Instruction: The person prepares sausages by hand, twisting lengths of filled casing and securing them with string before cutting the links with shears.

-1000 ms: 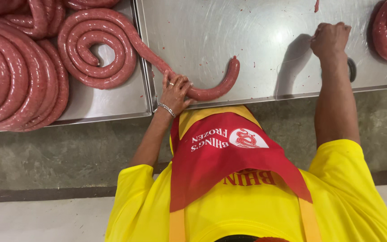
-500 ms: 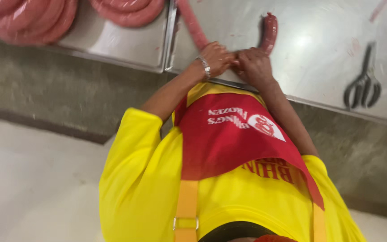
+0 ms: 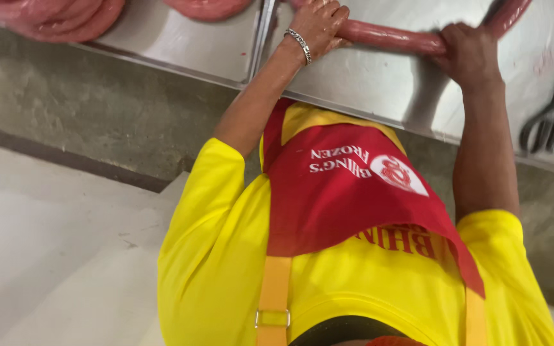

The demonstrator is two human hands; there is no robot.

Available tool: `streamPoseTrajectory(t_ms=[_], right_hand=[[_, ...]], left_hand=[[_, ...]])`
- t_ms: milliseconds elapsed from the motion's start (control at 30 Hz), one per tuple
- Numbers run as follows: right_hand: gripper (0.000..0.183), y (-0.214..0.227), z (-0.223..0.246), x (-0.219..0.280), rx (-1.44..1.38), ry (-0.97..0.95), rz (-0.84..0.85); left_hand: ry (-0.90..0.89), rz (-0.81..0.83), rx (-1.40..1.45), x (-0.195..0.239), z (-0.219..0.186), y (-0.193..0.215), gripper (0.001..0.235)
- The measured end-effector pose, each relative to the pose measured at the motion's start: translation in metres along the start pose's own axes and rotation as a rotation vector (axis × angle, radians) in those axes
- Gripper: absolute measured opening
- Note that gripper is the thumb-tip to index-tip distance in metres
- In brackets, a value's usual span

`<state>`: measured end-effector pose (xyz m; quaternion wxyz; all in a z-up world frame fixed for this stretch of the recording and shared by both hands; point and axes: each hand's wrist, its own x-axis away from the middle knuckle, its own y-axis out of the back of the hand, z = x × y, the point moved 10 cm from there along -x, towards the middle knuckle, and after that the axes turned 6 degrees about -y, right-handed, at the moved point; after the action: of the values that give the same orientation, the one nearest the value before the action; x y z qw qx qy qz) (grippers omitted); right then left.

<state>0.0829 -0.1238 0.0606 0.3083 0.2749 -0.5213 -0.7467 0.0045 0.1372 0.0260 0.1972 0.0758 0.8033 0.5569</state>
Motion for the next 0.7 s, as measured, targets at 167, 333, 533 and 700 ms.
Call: streamPoseTrajectory(t_ms=[167,333,533,700], right_hand=[[0.07,0.019,0.073,-0.006,-0.193,0.093,-0.042],[0.032,-0.039,0.119,-0.012,-0.12,0.188,0.039],[0.045,-0.059,0.058,0.027,0.112,-0.134,0.157],[0.05,-0.05,0.035,0.047,0.12,-0.142,0.092]], left_hand=[[-0.043,0.097,0.097,0.006,-0.045,-0.034,0.047],[-0.147,0.04,0.077,0.015,-0.071,-0.001,0.054],[0.825,-0.733,0.405,0.157,0.07,0.079,0.058],[1.089,-1.176,0.674,0.22,0.138,0.074,0.087]])
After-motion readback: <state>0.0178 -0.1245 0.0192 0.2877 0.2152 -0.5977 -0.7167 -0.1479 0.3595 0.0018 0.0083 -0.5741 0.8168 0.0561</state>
